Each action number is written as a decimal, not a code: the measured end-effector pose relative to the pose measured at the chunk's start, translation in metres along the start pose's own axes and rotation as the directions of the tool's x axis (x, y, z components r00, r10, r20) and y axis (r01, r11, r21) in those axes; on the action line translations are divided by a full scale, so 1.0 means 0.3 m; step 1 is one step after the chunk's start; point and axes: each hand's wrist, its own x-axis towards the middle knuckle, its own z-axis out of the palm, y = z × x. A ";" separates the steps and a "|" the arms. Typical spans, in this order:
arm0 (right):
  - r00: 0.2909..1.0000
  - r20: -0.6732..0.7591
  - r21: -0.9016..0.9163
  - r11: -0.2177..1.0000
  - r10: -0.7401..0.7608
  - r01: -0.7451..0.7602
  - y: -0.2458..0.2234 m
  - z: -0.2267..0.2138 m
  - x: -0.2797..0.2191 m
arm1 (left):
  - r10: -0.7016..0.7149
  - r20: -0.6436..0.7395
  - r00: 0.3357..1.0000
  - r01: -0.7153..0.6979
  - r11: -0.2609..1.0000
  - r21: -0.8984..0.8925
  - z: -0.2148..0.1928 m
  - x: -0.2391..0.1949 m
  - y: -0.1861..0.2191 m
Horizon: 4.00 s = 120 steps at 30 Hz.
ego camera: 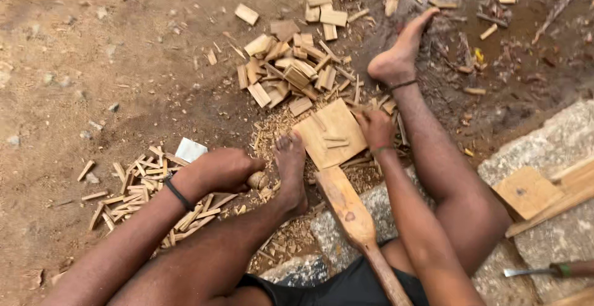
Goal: The person sits on the ground and uses a wooden mallet and a chisel to carve small rectangular pieces from a larger block of wood. They repeatedly strike the chisel to split the wood, then adjust the block and remove the carved pieces.
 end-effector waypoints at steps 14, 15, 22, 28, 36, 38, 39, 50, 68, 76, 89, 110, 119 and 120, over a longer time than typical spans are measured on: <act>0.870 0.310 -0.244 0.852 -0.384 0.463 -0.202 -0.131 -0.145 | -0.049 -0.113 0.992 0.053 0.998 0.033 -0.080 -0.044 0.031; 0.875 0.274 -0.257 0.847 -0.398 0.465 -0.201 -0.113 -0.156 | -0.037 -0.125 0.991 0.039 0.999 0.011 -0.079 -0.043 0.034; 0.925 0.298 -0.142 0.948 -0.234 0.285 -0.186 -0.045 -0.081 | 0.005 -0.223 0.975 -0.011 1.000 -0.027 -0.056 -0.045 -0.004; 0.942 0.229 -0.189 0.938 -0.247 0.292 -0.257 -0.060 -0.052 | -0.093 -0.099 0.991 0.089 0.995 -0.041 -0.004 -0.052 -0.052; 0.868 0.468 -0.241 0.921 -0.166 0.307 -0.200 0.044 -0.039 | -0.026 -0.157 0.987 0.018 0.998 -0.054 0.033 -0.057 -0.091; 0.854 0.487 -0.202 0.928 -0.183 0.314 -0.168 0.009 -0.048 | -0.058 -0.126 0.990 0.050 0.997 -0.066 0.036 -0.060 -0.094; 0.865 0.431 -0.156 0.923 -0.256 0.351 -0.154 -0.019 -0.061 | -0.084 -0.096 0.992 0.078 0.995 -0.068 0.036 -0.066 -0.094; 0.892 0.303 -0.377 0.818 -0.335 0.435 -0.386 0.070 0.091 | -0.094 -0.163 0.982 0.081 0.993 -0.088 -0.002 -0.096 -0.086; 0.898 -0.002 0.211 0.878 -0.439 0.430 -0.712 0.121 0.056 | 0.004 -0.888 0.461 0.105 0.993 0.059 -0.148 -0.259 -0.161; 0.957 0.127 0.375 0.906 -0.261 0.197 -1.013 0.021 0.023 | -0.066 -0.884 0.462 0.112 0.994 -0.015 -0.166 -0.240 -0.085; 0.958 0.101 -0.255 0.924 -0.267 0.285 -0.596 0.108 0.346 | -0.355 -0.715 0.603 0.190 0.934 -0.304 -0.045 -0.112 -0.116; 0.925 -0.042 0.270 0.887 -0.378 0.375 -0.272 0.027 -0.012 | -0.343 -0.604 0.719 0.204 0.936 -0.287 -0.124 -0.122 -0.008; 0.852 0.143 0.179 0.860 -0.504 0.478 -0.236 0.053 -0.059 | -0.156 -0.562 0.812 0.095 0.986 -0.136 -0.177 -0.021 0.071; 0.829 0.181 0.146 0.848 -0.529 0.509 -0.244 0.050 -0.044 | -0.158 -0.533 0.831 0.099 0.986 -0.137 -0.185 -0.008 0.077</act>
